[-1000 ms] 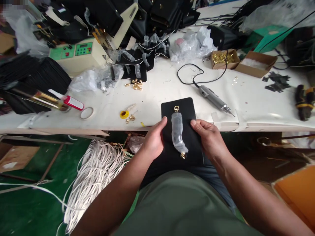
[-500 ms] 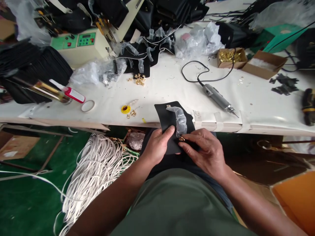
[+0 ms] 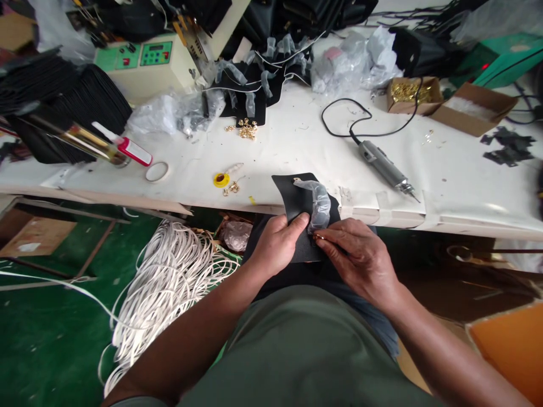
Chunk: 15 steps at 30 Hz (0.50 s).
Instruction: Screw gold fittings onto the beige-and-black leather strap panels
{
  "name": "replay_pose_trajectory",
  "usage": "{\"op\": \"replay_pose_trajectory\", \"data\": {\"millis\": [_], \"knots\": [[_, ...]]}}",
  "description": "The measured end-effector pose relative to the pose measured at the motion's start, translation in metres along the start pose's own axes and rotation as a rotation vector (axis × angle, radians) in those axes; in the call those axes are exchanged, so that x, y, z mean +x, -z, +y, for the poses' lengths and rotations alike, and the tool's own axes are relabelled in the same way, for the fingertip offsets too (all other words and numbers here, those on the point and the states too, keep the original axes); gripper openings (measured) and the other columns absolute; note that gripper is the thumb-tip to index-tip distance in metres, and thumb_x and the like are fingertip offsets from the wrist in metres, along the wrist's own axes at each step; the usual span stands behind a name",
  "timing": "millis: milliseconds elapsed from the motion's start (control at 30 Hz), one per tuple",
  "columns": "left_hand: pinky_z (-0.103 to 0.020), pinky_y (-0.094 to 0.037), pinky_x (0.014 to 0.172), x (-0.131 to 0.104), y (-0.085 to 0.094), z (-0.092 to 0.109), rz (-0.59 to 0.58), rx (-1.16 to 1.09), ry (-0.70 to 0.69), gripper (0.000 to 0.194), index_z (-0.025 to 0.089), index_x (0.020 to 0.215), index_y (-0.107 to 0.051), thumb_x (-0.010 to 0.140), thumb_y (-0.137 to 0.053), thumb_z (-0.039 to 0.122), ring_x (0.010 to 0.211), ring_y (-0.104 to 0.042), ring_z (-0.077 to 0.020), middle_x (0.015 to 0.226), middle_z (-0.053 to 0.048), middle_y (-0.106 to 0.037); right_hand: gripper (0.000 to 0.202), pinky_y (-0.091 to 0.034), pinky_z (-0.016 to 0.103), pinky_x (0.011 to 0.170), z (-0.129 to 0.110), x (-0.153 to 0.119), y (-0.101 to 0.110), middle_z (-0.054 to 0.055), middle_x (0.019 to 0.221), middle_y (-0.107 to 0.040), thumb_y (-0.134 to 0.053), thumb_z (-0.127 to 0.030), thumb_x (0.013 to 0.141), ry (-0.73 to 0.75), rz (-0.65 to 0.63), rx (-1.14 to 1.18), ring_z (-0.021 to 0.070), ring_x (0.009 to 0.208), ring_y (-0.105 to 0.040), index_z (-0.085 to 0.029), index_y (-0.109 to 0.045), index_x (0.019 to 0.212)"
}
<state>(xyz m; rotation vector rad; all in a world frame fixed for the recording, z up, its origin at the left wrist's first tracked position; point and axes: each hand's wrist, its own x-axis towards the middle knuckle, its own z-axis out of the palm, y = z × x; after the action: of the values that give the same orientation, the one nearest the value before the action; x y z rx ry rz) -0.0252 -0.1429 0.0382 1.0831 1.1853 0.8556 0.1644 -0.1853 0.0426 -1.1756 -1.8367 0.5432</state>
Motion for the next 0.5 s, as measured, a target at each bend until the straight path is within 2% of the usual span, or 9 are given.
{"op": "replay_pose_trajectory", "data": {"millis": [233, 333, 500], "knots": [[-0.031, -0.050, 0.080, 0.003, 0.002, 0.000, -0.030, 0.056, 0.004, 0.035, 0.017, 0.087, -0.079, 0.090, -0.072, 0.052, 0.086, -0.068, -0.0257, 0.086, -0.002, -0.077, 0.025, -0.056, 0.039, 0.077, 0.010, 0.007, 0.008, 0.005, 0.100, -0.079, -0.064, -0.016, 0.099, 0.152, -0.133, 0.040, 0.0206, 0.083, -0.070, -0.028, -0.079, 0.116], [-0.032, -0.051, 0.082, 0.005, 0.002, -0.002, -0.024, 0.014, 0.035, 0.035, 0.017, 0.090, -0.080, 0.088, -0.074, 0.051, 0.089, -0.069, -0.0270, 0.089, -0.003, -0.079, 0.032, -0.054, 0.040, 0.073, 0.017, 0.008, 0.011, 0.005, 0.099, -0.079, -0.062, -0.014, 0.099, 0.229, -0.186, -0.037, 0.0213, 0.080, -0.066, -0.029, -0.077, 0.123], [-0.034, -0.053, 0.083, 0.008, 0.001, -0.001, -0.055, -0.087, 0.072, 0.033, 0.018, 0.090, -0.080, 0.087, -0.076, 0.050, 0.091, -0.070, -0.0279, 0.091, -0.004, -0.080, 0.040, -0.051, 0.039, 0.073, 0.024, 0.005, 0.012, 0.005, 0.103, -0.079, -0.062, -0.012, 0.099, 0.313, -0.132, -0.159, 0.0214, 0.084, -0.067, -0.031, -0.073, 0.132]]}}
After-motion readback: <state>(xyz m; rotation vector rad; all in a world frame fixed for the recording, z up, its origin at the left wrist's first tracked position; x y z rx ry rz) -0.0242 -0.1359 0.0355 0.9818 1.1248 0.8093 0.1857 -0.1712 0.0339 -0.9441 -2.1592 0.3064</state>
